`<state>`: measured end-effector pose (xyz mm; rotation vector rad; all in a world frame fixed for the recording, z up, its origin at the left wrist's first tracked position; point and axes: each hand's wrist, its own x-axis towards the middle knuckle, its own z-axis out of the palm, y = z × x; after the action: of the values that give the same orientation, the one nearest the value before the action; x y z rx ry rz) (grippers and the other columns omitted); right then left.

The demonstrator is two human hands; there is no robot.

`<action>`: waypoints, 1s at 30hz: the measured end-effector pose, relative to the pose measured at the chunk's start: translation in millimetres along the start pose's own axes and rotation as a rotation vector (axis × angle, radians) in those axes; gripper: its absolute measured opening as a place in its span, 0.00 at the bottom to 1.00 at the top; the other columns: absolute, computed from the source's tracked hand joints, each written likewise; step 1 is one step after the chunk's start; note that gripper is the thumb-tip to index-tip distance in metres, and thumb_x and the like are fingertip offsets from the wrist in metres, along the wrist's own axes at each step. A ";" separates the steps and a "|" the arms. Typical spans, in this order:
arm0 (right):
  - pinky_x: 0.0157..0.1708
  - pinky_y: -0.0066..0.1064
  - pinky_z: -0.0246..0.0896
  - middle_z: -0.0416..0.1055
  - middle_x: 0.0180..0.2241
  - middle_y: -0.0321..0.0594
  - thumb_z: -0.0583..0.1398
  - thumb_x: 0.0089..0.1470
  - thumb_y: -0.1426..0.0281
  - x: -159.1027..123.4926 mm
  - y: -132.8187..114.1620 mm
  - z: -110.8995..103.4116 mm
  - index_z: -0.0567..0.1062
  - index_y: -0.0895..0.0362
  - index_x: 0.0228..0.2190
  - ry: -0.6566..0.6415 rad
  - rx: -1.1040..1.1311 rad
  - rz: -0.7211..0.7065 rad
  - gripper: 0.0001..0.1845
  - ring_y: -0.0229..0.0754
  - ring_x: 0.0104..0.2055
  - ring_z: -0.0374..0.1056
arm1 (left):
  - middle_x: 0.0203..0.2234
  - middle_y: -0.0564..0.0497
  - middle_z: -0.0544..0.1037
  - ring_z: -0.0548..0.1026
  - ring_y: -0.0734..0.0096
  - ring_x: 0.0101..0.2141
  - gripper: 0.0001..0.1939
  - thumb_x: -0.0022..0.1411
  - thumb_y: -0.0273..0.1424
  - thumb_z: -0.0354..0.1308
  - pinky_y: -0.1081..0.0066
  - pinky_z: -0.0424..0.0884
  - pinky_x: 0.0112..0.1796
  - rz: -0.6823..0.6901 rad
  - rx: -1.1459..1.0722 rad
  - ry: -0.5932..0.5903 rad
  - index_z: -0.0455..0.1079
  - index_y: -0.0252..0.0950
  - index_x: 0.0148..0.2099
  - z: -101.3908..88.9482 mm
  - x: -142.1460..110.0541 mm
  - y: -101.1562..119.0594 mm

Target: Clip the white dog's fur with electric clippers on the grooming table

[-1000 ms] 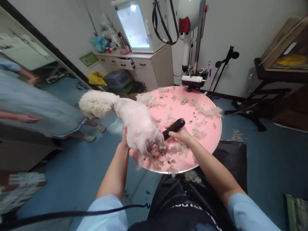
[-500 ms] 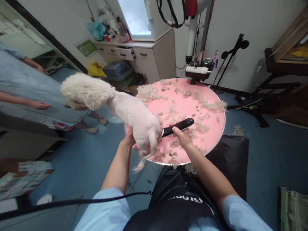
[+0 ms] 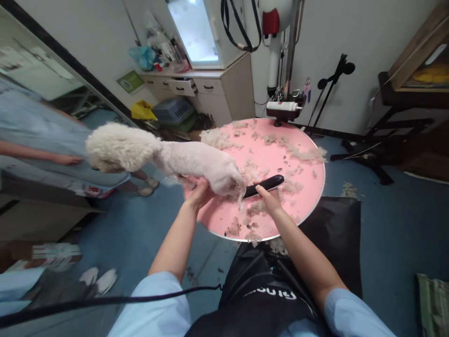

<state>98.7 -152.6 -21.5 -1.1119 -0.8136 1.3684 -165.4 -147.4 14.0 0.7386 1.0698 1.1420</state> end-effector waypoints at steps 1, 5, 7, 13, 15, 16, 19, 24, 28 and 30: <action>0.32 0.35 0.70 0.81 0.30 0.41 0.67 0.39 0.61 -0.6 -0.8 -0.3 0.80 0.57 0.30 0.014 0.018 0.004 0.15 0.49 0.35 0.77 | 0.45 0.45 0.80 0.72 0.49 0.55 0.32 0.50 0.51 0.68 0.56 0.70 0.50 0.019 0.004 -0.032 0.72 0.42 0.53 4.3 2.0 0.8; 0.30 0.32 0.69 0.80 0.30 0.40 0.67 0.38 0.63 -0.3 -6.4 -6.0 0.78 0.57 0.30 0.087 0.098 -0.004 0.15 0.47 0.34 0.76 | 0.33 0.47 0.80 0.76 0.49 0.47 0.31 0.38 0.46 0.75 0.57 0.71 0.46 0.051 -0.009 -0.156 0.75 0.38 0.44 21.2 11.4 -5.0; 0.29 0.32 0.68 0.80 0.30 0.39 0.67 0.37 0.64 1.1 -8.5 -11.4 0.76 0.57 0.30 0.145 0.157 -0.011 0.15 0.46 0.34 0.76 | 0.35 0.44 0.80 0.75 0.46 0.49 0.29 0.37 0.44 0.75 0.55 0.70 0.49 0.034 -0.015 -0.144 0.75 0.36 0.42 26.7 16.9 -9.0; 0.22 0.29 0.63 0.80 0.31 0.39 0.68 0.35 0.64 -5.8 -18.8 -22.5 0.71 0.55 0.31 0.229 0.325 0.001 0.18 0.42 0.27 0.73 | 0.43 0.41 0.80 0.68 0.42 0.59 0.20 0.41 0.33 0.71 0.52 0.66 0.55 0.048 0.105 -0.005 0.76 0.35 0.40 30.3 21.5 -9.5; 0.22 0.29 0.62 0.80 0.32 0.39 0.67 0.38 0.63 -15.7 -26.5 -20.6 0.70 0.54 0.32 0.219 0.351 -0.060 0.18 0.41 0.27 0.72 | 0.43 0.40 0.80 0.67 0.41 0.60 0.21 0.39 0.33 0.72 0.53 0.68 0.55 0.035 0.094 -0.021 0.76 0.34 0.39 31.2 18.6 -9.9; 0.22 0.29 0.63 0.80 0.33 0.39 0.67 0.40 0.62 -21.6 -30.6 -18.3 0.69 0.54 0.33 0.198 0.356 -0.102 0.18 0.41 0.27 0.73 | 0.43 0.39 0.80 0.67 0.40 0.60 0.23 0.38 0.34 0.72 0.53 0.69 0.54 0.029 0.080 -0.024 0.76 0.34 0.39 32.2 17.3 -10.7; 0.30 0.34 0.69 0.80 0.36 0.39 0.66 0.45 0.62 -37.3 -39.1 -6.5 0.68 0.51 0.38 0.064 0.314 -0.218 0.19 0.44 0.34 0.75 | 0.43 0.41 0.80 0.67 0.41 0.60 0.26 0.38 0.36 0.72 0.54 0.72 0.52 0.044 0.032 0.027 0.76 0.34 0.43 36.4 15.9 -15.0; 0.50 0.44 0.69 0.78 0.40 0.39 0.68 0.44 0.64 -39.2 -32.8 14.1 0.69 0.51 0.38 0.006 0.098 -0.289 0.19 0.48 0.43 0.75 | 0.48 0.43 0.79 0.63 0.46 0.63 0.32 0.40 0.40 0.71 0.58 0.70 0.56 0.099 -0.068 0.148 0.75 0.37 0.49 42.0 21.2 -20.5; 0.53 0.47 0.68 0.76 0.44 0.42 0.66 0.47 0.61 -34.7 -24.3 21.3 0.68 0.51 0.39 0.041 0.105 -0.346 0.19 0.49 0.47 0.74 | 0.46 0.42 0.80 0.65 0.42 0.61 0.34 0.32 0.42 0.75 0.56 0.69 0.57 0.097 -0.079 0.114 0.76 0.34 0.44 41.8 22.5 -20.2; 0.55 0.48 0.68 0.75 0.45 0.43 0.67 0.46 0.60 -34.7 -21.4 24.3 0.67 0.51 0.39 0.014 0.095 -0.357 0.20 0.50 0.50 0.73 | 0.43 0.43 0.81 0.66 0.42 0.61 0.33 0.32 0.43 0.75 0.55 0.69 0.57 0.081 -0.065 0.076 0.76 0.35 0.43 41.8 21.8 -19.2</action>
<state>79.9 -180.9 11.7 -0.8540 -0.8802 1.0868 -118.5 -129.9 5.1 0.6970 1.0690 1.2771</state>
